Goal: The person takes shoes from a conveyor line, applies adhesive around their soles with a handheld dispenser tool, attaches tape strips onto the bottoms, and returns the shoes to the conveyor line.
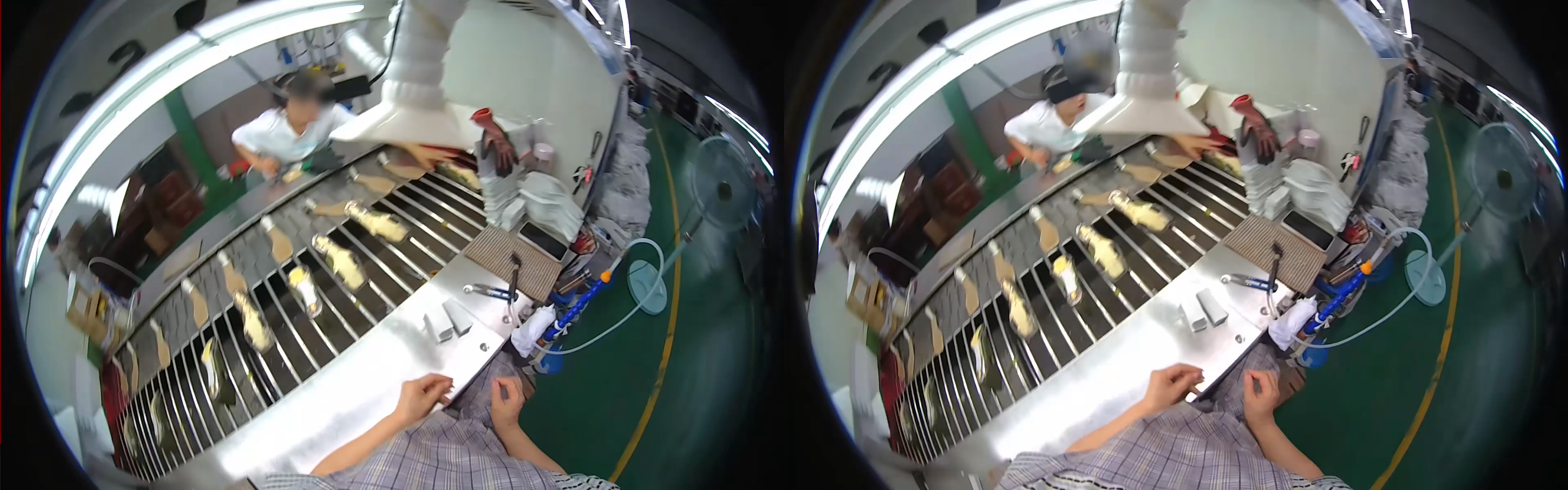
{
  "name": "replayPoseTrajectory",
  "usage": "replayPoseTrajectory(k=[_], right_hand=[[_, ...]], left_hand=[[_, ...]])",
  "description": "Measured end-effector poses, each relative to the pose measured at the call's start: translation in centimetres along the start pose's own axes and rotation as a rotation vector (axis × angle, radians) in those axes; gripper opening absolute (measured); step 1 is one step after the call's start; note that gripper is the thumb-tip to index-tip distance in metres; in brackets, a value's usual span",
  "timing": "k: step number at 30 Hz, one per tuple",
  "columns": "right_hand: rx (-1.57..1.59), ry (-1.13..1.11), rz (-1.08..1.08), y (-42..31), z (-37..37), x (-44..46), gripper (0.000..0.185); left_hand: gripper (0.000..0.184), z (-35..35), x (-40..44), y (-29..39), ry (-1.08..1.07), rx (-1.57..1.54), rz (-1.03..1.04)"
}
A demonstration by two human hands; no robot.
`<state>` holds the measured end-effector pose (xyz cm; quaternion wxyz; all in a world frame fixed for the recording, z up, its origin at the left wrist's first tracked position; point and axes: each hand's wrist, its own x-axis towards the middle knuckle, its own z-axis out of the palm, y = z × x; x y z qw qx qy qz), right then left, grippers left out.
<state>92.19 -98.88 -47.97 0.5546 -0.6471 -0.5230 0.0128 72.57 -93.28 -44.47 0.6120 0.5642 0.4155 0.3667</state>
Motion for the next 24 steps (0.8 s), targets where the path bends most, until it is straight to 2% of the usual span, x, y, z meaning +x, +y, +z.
replayPoseTrajectory(k=[2, 4, 5, 7, 8, 10, 11, 13, 14, 16, 17, 18, 20, 24], right_hand=[[0.194, -0.113, 0.029, -0.8, 0.4, 1.5, 0.011], [0.34, -0.217, 0.162, 0.5, 1.2, 2.8, 0.018], [0.409, -0.254, 0.251, -0.7, 1.0, 4.5, 0.02], [0.582, -0.259, 0.43, -1.8, 1.8, 7.9, 0.023], [0.686, -0.226, 0.514, -1.3, 2.6, 9.3, 0.023], [1.041, -0.179, 0.764, 0.7, 3.8, 11.8, 0.021], [1.036, -0.187, 0.767, 1.3, 4.6, 13.0, 0.021], [1.268, -0.033, 1.111, 2.6, 6.2, 15.4, 0.026], [1.362, -0.001, 1.125, 4.3, 7.4, 16.4, 0.03], [1.535, 0.151, 1.214, 4.9, 9.0, 18.2, 0.033], [1.558, 0.221, 1.224, 5.2, 9.7, 18.9, 0.037], [1.601, 0.321, 1.258, 5.7, 10.5, 19.7, 0.042], [1.709, 0.467, 1.303, 6.6, 11.7, 20.9, 0.052], [1.793, 0.699, 1.347, 7.4, 13.3, 22.9, 0.055]], left_hand=[[0.012, -0.6, -1.0, 3.4, 0.188, 0.054, -0.07], [0.017, -1.4, -1.2, 3.4, 0.421, 0.235, 0.061], [0.026, -2.4, -1.0, 1.5, 0.522, 0.285, 0.128], [0.037, -4.0, -1.0, 0.8, 0.612, 0.252, 0.138], [0.04, -4.9, -0.9, 0.9, 0.641, 0.348, 0.207], [0.037, -6.4, -0.9, 0.7, 0.681, 0.471, 0.216], [0.033, -7.1, -0.8, 0.5, 0.684, 0.546, 0.251], [0.02, -8.7, -0.5, 1.0, 0.64, 0.788, 0.307], [0.017, -8.9, -0.3, 1.3, 0.645, 0.757, 0.25], [0.029, -9.8, 1.0, 0.5, 0.64, 0.866, 0.375], [0.042, -9.8, 1.1, 0.4, 0.563, 0.981, 0.307], [0.048, -9.6, 1.4, 0.4, 0.497, 1.095, 0.21], [0.048, -8.9, 1.7, 0.8, 0.44, 1.283, 0.18], [0.05, -9.4, 1.9, 0.3, 0.422, 1.22, 0.171]])
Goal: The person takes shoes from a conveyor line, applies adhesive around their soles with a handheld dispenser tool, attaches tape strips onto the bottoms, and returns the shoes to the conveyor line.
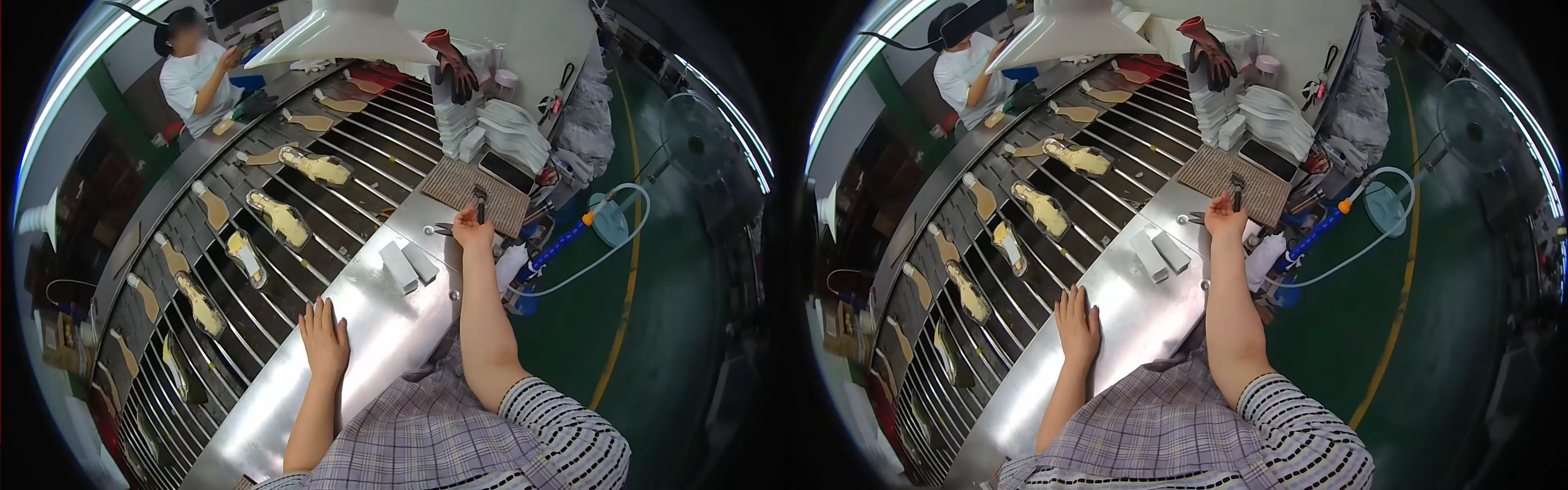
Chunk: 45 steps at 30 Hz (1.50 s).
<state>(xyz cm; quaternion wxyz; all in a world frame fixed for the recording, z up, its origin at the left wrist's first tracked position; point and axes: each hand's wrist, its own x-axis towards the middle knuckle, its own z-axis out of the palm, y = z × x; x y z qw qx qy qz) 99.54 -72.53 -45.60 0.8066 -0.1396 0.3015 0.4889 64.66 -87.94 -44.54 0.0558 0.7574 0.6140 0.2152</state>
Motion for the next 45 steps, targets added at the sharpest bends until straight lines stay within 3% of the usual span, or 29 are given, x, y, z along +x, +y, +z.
replayPoseTrajectory(k=[5, 8, 10, 12, 15, 18, 21, 22, 24, 25, 30, 32, 33, 34, 38, 40, 42, 43, 45], right_hand=[[0.093, 0.071, -0.086, 0.4, 0.3, 2.1, 0.051], [-0.084, -0.103, -0.342, 2.1, 0.7, -2.2, 0.049], [-0.144, -0.195, -0.317, 2.5, 0.9, -4.4, 0.043], [-0.35, -0.429, -0.41, 2.8, 1.2, -6.7, 0.036], [-0.509, -0.51, -0.468, 2.6, 1.1, -9.5, 0.028], [-0.678, -0.393, -0.559, 1.2, 0.2, -10.4, 0.024], [-0.72, -0.426, -0.573, -0.2, -0.7, -10.5, 0.019], [-0.731, -0.409, -0.565, -0.5, -0.7, -10.5, 0.019], [-0.841, -0.451, -0.582, -1.0, -0.9, -10.9, 0.026], [-0.882, -0.468, -0.57, -1.1, -0.8, -11.1, 0.027], [-1.051, -0.469, -0.586, -1.9, -0.8, -11.6, 0.03], [-1.103, -0.547, -0.601, -2.4, -0.9, -11.5, 0.031], [-1.072, -0.544, -0.571, -2.4, -0.9, -11.7, 0.027], [-1.073, -0.528, -0.562, -2.5, -1.1, -11.7, 0.027], [-1.137, -0.566, -0.563, -3.1, -1.5, -11.7, 0.019], [-1.13, -0.612, -0.543, -3.6, -1.6, -11.1, 0.02], [-1.112, -0.615, -0.506, -3.1, -0.6, -11.8, 0.023], [-1.141, -0.608, -0.488, -3.0, -0.4, -11.8, 0.024], [-1.205, -0.568, -0.486, -2.7, 0.0, -11.8, 0.022]], left_hand=[[0.046, 0.1, 0.0, 0.2, 0.046, 0.019, 0.025], [0.049, 0.3, 1.2, -0.6, 0.055, -0.163, 0.017], [0.053, -0.8, 4.6, -0.1, 0.089, -0.167, 0.118], [0.06, -0.8, 8.8, 0.0, 0.085, -0.139, 0.168], [0.069, 1.1, 16.1, 0.2, 0.105, -0.052, 0.237], [0.079, 5.6, 23.2, -0.3, 0.116, 0.07, 0.208], [0.091, 8.0, 28.6, 0.4, 0.091, 0.277, 0.115], [0.084, 8.4, 30.0, 0.8, 0.037, 0.327, 0.065], [0.078, 11.9, 33.0, 0.0, 0.195, 0.564, 0.071], [0.066, 13.2, 34.0, -0.4, 0.176, 0.578, 0.095], [0.045, 15.0, 36.2, -1.0, 0.197, 0.769, 0.174], [0.056, 12.8, 35.3, -0.5, 0.054, 0.703, 0.314], [0.069, 10.4, 34.6, 0.1, -0.115, 0.604, 0.372], [0.069, 7.0, 33.8, 0.6, -0.276, 0.459, 0.452], [0.066, -0.6, 31.7, -0.4, -0.426, -0.258, 0.687], [0.066, -1.2, 30.4, -1.4, -0.39, -0.687, 0.398], [0.071, 2.6, 29.8, -2.8, 0.052, -0.906, 0.111], [0.083, 6.1, 30.1, -3.4, 0.249, -1.156, -0.065], [0.099, 9.7, 30.4, -2.3, 0.341, -1.377, -0.311]])
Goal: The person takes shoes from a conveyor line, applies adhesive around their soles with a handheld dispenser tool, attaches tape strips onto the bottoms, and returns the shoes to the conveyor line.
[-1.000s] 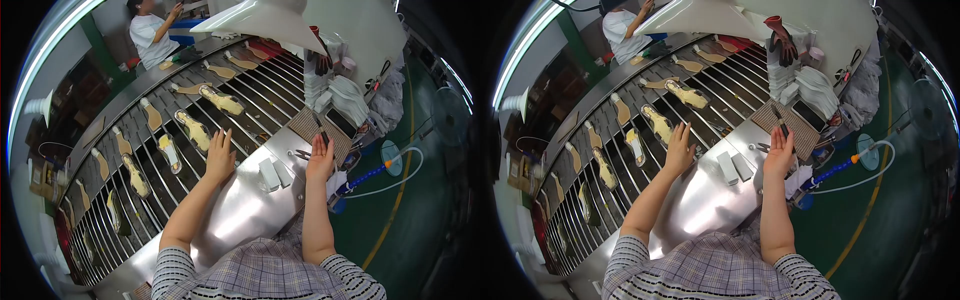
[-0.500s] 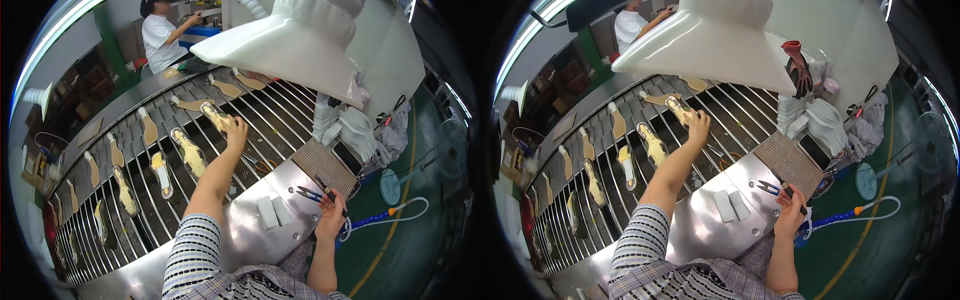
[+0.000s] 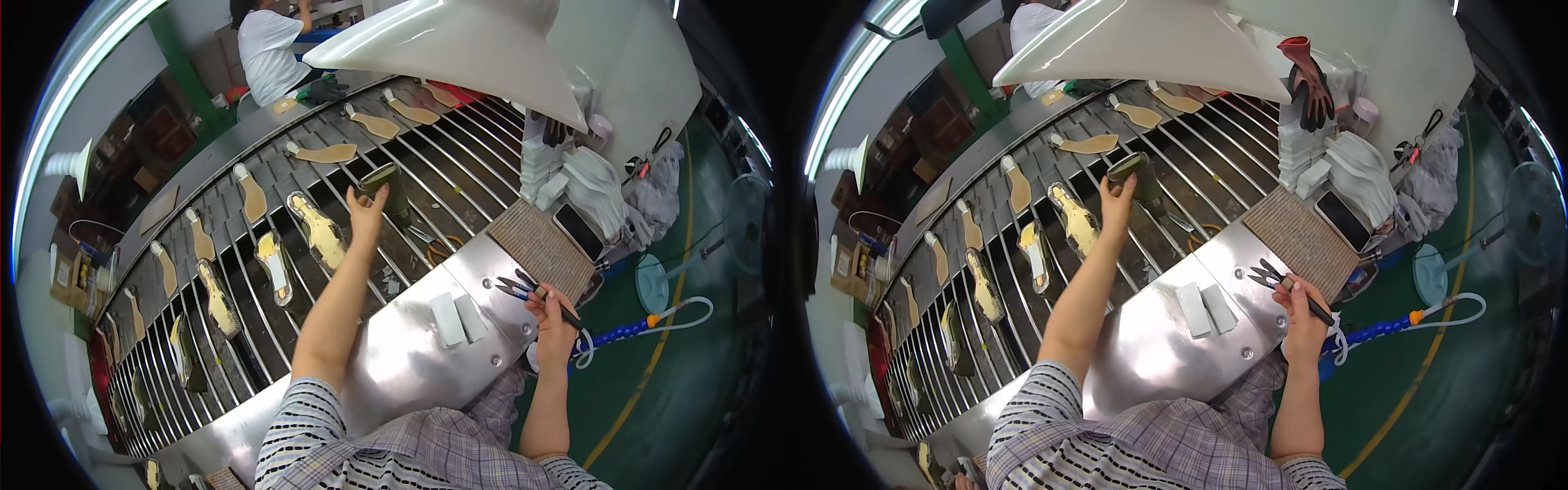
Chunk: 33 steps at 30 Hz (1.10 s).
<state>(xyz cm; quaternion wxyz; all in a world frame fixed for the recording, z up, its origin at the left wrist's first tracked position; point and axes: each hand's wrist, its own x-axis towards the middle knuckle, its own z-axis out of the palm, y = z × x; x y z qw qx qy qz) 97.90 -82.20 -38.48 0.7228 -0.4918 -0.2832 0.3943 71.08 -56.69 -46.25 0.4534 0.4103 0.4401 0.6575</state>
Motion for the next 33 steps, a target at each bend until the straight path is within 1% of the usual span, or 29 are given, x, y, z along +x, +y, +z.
replayPoseTrajectory(k=[1, 2, 3, 5, 7, 8, 9, 11, 12, 13, 14, 15, 16, 17, 19, 21, 23, 24, 25, 26, 27, 28, 29, 30, 31, 32, 33], right_hand=[[-0.001, -0.002, 0.0, -0.1, 0.0, 0.1, 0.022], [-0.08, -0.049, -0.044, -0.2, -0.2, 0.2, 0.021], [-0.159, -0.092, -0.086, -0.2, -0.3, 0.1, 0.02], [-0.189, -0.08, -0.083, -0.7, -0.2, -0.3, 0.019], [-0.227, -0.078, -0.089, -1.8, -0.1, -0.9, 0.014], [-0.247, -0.087, -0.097, -2.4, -0.1, -1.2, 0.013], [-0.27, -0.092, -0.101, -2.8, -0.4, -1.6, 0.012], [-0.307, -0.128, -0.143, -2.9, -0.8, -2.1, 0.015], [-0.332, -0.136, -0.135, -3.2, -0.7, -2.5, 0.017], [-0.353, -0.153, -0.127, -3.6, -0.5, -2.8, 0.019], [-0.352, -0.175, -0.112, -3.7, -0.5, -3.2, 0.018], [-0.348, -0.201, -0.097, -3.7, -0.5, -3.6, 0.016], [-0.37, -0.231, -0.06, -3.6, -0.5, -4.1, 0.018], [-0.372, -0.232, -0.035, -3.5, -0.4, -4.7, 0.018], [-0.303, -0.307, -0.043, -3.1, 0.3, -5.8, 0.019], [-0.293, -0.321, -0.024, -2.7, 1.2, -7.1, 0.019], [-0.393, -0.376, -0.078, -2.7, 2.1, -8.2, 0.023], [-0.393, -0.379, -0.066, -2.7, 2.4, -8.7, 0.023], [-0.43, -0.419, -0.089, -2.8, 2.7, -9.0, 0.021], [-0.467, -0.459, -0.114, -2.7, 2.9, -9.4, 0.02], [-0.468, -0.465, -0.107, -2.4, 3.2, -9.6, 0.02], [-0.498, -0.486, -0.17, -2.1, 3.4, -9.8, 0.015], [-0.528, -0.506, -0.233, -1.8, 3.6, -10.0, 0.011], [-0.58, -0.527, -0.281, -1.7, 4.0, -10.3, 0.012], [-0.584, -0.531, -0.279, -1.4, 4.4, -10.5, 0.012], [-0.61, -0.553, -0.366, -1.1, 4.8, -10.7, 0.013], [-0.634, -0.577, -0.456, -0.7, 5.2, -10.8, 0.014]], left_hand=[[0.104, 1.0, -0.2, -1.5, 0.075, -0.037, -0.033], [0.108, 2.2, -0.4, -2.2, 0.103, 0.158, 0.07], [0.105, 4.4, -1.5, -1.3, 0.265, 0.204, 0.152], [0.099, 6.2, -0.7, -2.9, 0.446, 0.325, 0.216], [0.093, 7.1, -1.5, 0.3, 0.479, 0.5, 0.011], [0.09, 6.5, -0.9, -0.3, 0.492, 0.46, 0.035], [0.093, 5.9, -1.4, 0.2, 0.482, 0.342, 0.037], [0.076, 3.7, -2.5, 0.3, 0.372, -0.001, 0.138], [0.059, 3.1, -4.9, 3.6, 0.284, -0.166, 0.061], [0.051, 1.9, -6.9, 5.5, 0.251, -0.296, -0.029], [0.044, 0.6, -9.1, 7.1, 0.158, -0.381, -0.056], [0.041, -0.2, -11.6, 9.1, 0.113, -0.396, -0.058], [0.043, -1.1, -14.0, 10.9, 0.086, -0.345, -0.068], [0.051, -1.7, -16.3, 11.6, 0.09, -0.314, -0.043], [0.07, -3.9, -20.6, 10.8, -0.028, -0.205, 0.121], [0.091, -5.4, -23.5, 10.1, -0.118, 0.078, 0.301], [0.096, -6.8, -26.6, 11.9, -0.277, 0.402, 0.277], [0.099, -7.3, -28.0, 13.0, -0.361, 0.561, 0.285], [0.097, -7.6, -28.9, 13.7, -0.491, 0.824, 0.286], [0.095, -8.1, -30.1, 13.5, -0.455, 0.693, 0.054], [0.095, -8.4, -31.0, 12.5, -0.432, 0.612, 0.024], [0.095, -8.5, -31.7, 11.8, -0.417, 0.544, 0.031], [0.094, -8.5, -32.2, 11.1, -0.428, 0.568, 0.067], [0.094, -8.6, -32.6, 10.5, -0.457, 0.669, 0.075], [0.094, -8.8, -32.8, 10.3, -0.505, 0.809, 0.053], [0.094, -9.0, -33.0, 10.1, -0.56, 0.949, 0.038], [0.092, -8.4, -33.3, 9.9, -0.452, 0.655, -0.009]])
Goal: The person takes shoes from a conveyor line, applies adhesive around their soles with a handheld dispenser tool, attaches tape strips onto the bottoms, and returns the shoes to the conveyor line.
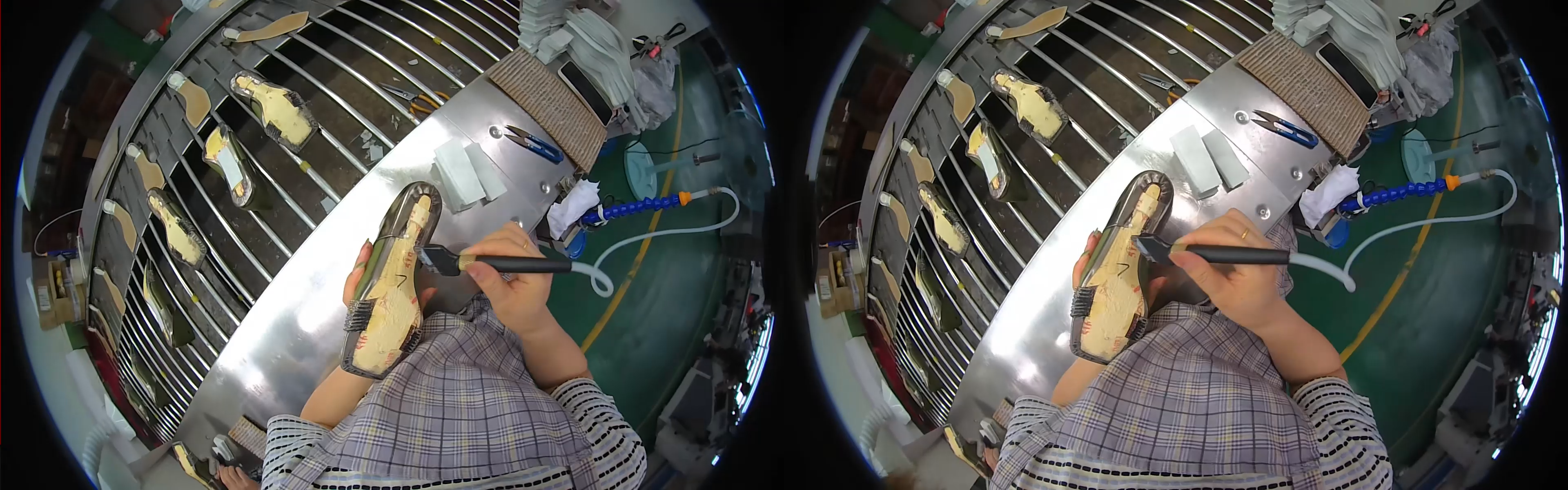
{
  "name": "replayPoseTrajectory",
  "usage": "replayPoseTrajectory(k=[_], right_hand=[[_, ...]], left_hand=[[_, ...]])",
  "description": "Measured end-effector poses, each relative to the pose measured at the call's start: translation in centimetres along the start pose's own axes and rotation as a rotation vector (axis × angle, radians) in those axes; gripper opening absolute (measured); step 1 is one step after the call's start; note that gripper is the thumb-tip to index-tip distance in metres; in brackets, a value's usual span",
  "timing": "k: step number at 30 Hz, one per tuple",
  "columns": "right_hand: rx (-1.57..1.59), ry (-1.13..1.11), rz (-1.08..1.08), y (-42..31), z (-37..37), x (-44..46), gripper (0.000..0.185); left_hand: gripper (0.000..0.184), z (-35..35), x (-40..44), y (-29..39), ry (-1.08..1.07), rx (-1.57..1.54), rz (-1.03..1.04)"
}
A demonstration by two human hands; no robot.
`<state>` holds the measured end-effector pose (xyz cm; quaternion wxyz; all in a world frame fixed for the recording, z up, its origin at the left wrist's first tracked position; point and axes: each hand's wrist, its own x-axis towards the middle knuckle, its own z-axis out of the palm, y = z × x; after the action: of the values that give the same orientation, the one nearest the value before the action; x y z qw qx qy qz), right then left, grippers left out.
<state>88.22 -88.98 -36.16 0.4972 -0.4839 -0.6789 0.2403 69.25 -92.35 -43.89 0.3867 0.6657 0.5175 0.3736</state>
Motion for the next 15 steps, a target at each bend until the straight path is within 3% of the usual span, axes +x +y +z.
replayPoseTrajectory(k=[2, 8, 10, 12, 13, 15], right_hand=[[-0.047, 0.025, -0.07, 0.2, 0.9, 0.2, 0.018], [-0.406, 0.121, -0.266, 0.9, 2.4, 0.7, 0.022], [-0.426, 0.104, -0.302, 0.3, 2.5, 1.1, 0.021], [-0.441, 0.086, -0.336, 0.2, 2.3, 1.0, 0.021], [-0.267, -0.011, -0.225, 0.2, 1.7, 0.7, 0.018], [0.023, -0.11, -0.066, 1.2, 1.0, 0.5, 0.017]], left_hand=[[0.091, 0.5, -0.1, 0.0, 0.109, -0.303, -0.014], [0.09, 1.2, -0.3, -1.5, -0.024, -0.094, -0.003], [0.088, 2.7, -0.1, -2.1, 0.176, -0.322, 0.147], [0.088, 3.4, -0.1, -2.7, 0.247, -0.498, 0.2], [0.089, 3.5, -0.2, -2.9, 0.247, -0.599, 0.199], [0.087, 3.2, -0.3, -3.2, 0.208, -0.521, 0.171]])
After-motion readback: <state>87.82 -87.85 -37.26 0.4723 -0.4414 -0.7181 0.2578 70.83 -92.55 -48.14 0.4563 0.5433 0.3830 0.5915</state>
